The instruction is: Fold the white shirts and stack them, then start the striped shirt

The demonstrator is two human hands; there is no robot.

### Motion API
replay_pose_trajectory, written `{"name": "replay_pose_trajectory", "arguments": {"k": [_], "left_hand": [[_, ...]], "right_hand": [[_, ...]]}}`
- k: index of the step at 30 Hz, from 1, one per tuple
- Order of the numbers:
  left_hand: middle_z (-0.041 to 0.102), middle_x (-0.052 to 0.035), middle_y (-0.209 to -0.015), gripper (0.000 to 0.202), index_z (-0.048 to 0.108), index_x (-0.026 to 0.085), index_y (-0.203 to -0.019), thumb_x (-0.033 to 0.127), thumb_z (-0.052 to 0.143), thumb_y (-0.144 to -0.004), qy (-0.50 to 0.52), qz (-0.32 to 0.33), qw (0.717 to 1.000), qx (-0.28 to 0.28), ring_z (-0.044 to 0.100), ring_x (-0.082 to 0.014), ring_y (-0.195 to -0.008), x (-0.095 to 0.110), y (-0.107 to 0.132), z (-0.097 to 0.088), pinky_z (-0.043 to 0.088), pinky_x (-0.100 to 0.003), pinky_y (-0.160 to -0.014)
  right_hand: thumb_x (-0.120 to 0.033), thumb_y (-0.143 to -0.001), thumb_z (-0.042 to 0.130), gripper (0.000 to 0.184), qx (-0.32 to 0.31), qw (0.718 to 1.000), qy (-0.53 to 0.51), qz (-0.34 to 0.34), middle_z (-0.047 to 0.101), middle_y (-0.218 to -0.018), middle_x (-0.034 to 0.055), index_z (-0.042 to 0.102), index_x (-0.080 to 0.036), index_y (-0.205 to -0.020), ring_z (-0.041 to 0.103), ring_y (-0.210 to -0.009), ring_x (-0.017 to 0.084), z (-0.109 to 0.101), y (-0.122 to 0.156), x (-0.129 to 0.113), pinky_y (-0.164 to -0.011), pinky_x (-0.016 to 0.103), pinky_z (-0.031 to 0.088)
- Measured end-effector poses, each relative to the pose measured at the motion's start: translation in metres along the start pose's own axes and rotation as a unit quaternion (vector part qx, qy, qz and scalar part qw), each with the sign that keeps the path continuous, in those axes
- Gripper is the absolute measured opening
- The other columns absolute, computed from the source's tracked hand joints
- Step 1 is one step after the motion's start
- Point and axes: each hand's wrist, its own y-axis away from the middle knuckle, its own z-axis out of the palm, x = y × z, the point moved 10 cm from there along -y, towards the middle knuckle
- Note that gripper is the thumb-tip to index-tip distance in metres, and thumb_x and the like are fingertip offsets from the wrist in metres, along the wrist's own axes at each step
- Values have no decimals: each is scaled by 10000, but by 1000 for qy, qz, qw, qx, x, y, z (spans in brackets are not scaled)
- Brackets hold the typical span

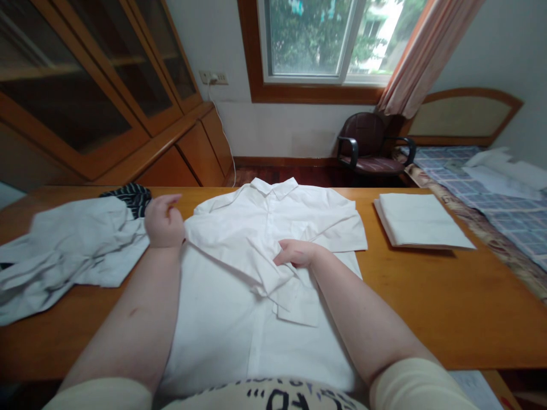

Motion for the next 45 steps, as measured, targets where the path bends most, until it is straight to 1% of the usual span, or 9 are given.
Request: {"name": "replay_pose_trajectory", "arguments": {"k": [4, 8, 13, 17, 25, 28, 35, 40, 45], "left_hand": [[655, -42, -1170, 325, 684, 228, -1052, 257, 426, -858, 2, 82, 966, -246, 549, -224, -1135, 14, 14, 67, 382, -333, -1014], [579, -60, -1323, 415, 616, 236, -1222, 386, 419, -889, -44, 11, 945, -324, 502, -240, -1225, -19, 25, 97, 368, -342, -1025], [549, -80, -1359, 465, 570, 242, -1286, 422, 338, -926, -63, -47, 944, -319, 482, -279, -1253, -37, 24, 97, 357, -427, -1032], [588, -88, -1312, 437, 591, 220, -1260, 333, 336, -924, -69, -68, 951, -293, 520, -272, -1214, -39, 20, 96, 377, -407, -1014], [681, -72, -1129, 350, 664, 212, -1116, 247, 417, -871, -57, -75, 977, -191, 601, -250, -1058, -39, 10, 75, 452, -343, -920], [674, -89, -1105, 356, 662, 186, -1107, 209, 406, -860, -84, -46, 987, -132, 590, -246, -1051, -24, -6, 55, 444, -342, -930], [653, -100, -1092, 339, 713, 275, -1059, 276, 453, -841, -163, 74, 921, -347, 597, -301, -1028, 21, -9, 109, 460, -404, -866], [642, -157, -1129, 410, 685, 249, -1147, 393, 442, -849, -187, -45, 935, -298, 595, -367, -1024, -20, -15, 113, 469, -479, -829], [634, -141, -1219, 462, 639, 209, -1227, 400, 483, -836, -91, -118, 956, -254, 580, -348, -1093, -58, -22, 112, 463, -462, -884]], "right_hand": [[-198, -519, 756, 300, -99, 992, -1, 78, 724, -686, 50, 693, -114, -800, 685, -653, 213, 18, 6, 19, -586, 269, 527], [-162, -418, 777, 401, -113, 990, -80, 14, 722, -666, 56, 683, -106, -804, 668, -591, 191, 9, 10, 6, -542, 243, 516], [-132, -410, 770, 480, -138, 987, -83, 23, 735, -729, 63, 680, -108, -881, 673, -619, 204, 10, 24, -2, -591, 283, 541], [-197, -541, 774, 404, -45, 996, -27, 67, 735, -820, 62, 675, -142, -928, 684, -721, 210, 6, 18, 4, -659, 299, 545], [-263, -679, 724, 541, 146, 972, -6, -183, 601, -793, -47, 594, -276, -1204, 537, -641, 84, -17, -3, -40, -601, 202, 440], [-279, -700, 704, 395, 150, 966, 124, -169, 488, -640, -63, 677, -236, -1091, 407, -531, 63, -15, -7, -39, -491, 186, 339], [-355, -738, 656, 290, 143, 972, 146, -116, 406, -525, -79, 695, -189, -972, 311, -434, 55, -11, -3, -35, -400, 195, 217], [-341, -729, 664, 246, 150, 972, 137, -116, 437, -540, -70, 689, -173, -909, 326, -443, 50, -11, -2, -35, -408, 189, 230], [-368, -749, 649, 256, 129, 972, 161, -112, 454, -529, -63, 710, -181, -913, 319, -429, 53, -17, -7, -27, -410, 198, 215]]}}
